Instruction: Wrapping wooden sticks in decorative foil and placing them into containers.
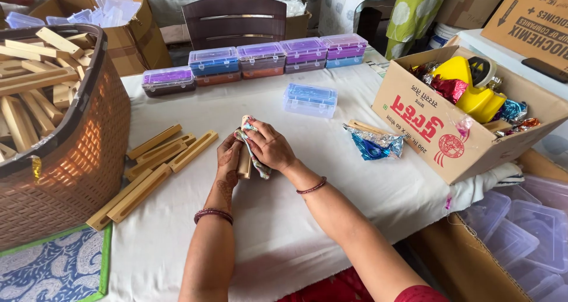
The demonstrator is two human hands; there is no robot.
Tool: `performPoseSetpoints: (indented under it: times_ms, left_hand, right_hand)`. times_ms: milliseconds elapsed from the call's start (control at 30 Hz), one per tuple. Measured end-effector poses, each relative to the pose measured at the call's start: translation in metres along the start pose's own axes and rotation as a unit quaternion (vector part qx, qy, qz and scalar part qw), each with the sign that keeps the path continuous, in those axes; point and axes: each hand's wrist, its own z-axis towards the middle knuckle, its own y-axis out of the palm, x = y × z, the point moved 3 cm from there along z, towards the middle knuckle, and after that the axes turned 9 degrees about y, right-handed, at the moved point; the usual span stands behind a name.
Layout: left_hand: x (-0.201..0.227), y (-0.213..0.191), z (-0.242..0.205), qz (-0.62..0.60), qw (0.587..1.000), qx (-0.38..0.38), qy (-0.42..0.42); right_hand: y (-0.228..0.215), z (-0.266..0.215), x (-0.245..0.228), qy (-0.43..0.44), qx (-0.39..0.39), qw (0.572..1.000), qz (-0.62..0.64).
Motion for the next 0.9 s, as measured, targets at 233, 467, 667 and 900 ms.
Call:
performPoseSetpoints:
  times_ms: [233,467,667,900]
  left_hand:
    - [-0.051,-0.053,0.016,-0.249,0.965,0.038,0.077]
    - [-0.009,-0.02,-0.008,-0.308,0.951,0.026,-0.021]
    - [-0.004,0.006,-0.024,-0.072,0.992,-0.103,-0.015]
    - [0.019,0.018,-0.038,0.058,0.982,-0.172,-0.05]
  right_hand:
    - [0.007,-0.008,-0.046,-0.155,-0.024,0.987,0.042]
    - [-0.008,-0.003,-0.051,-0.122,-0.044,0.99,0.062]
    - [-0.013,-0.004,-0.008,0.096,0.037,0.992,0.075]
    - [-0.009,-0.005,0.014,0.175,0.094,0.978,0.068]
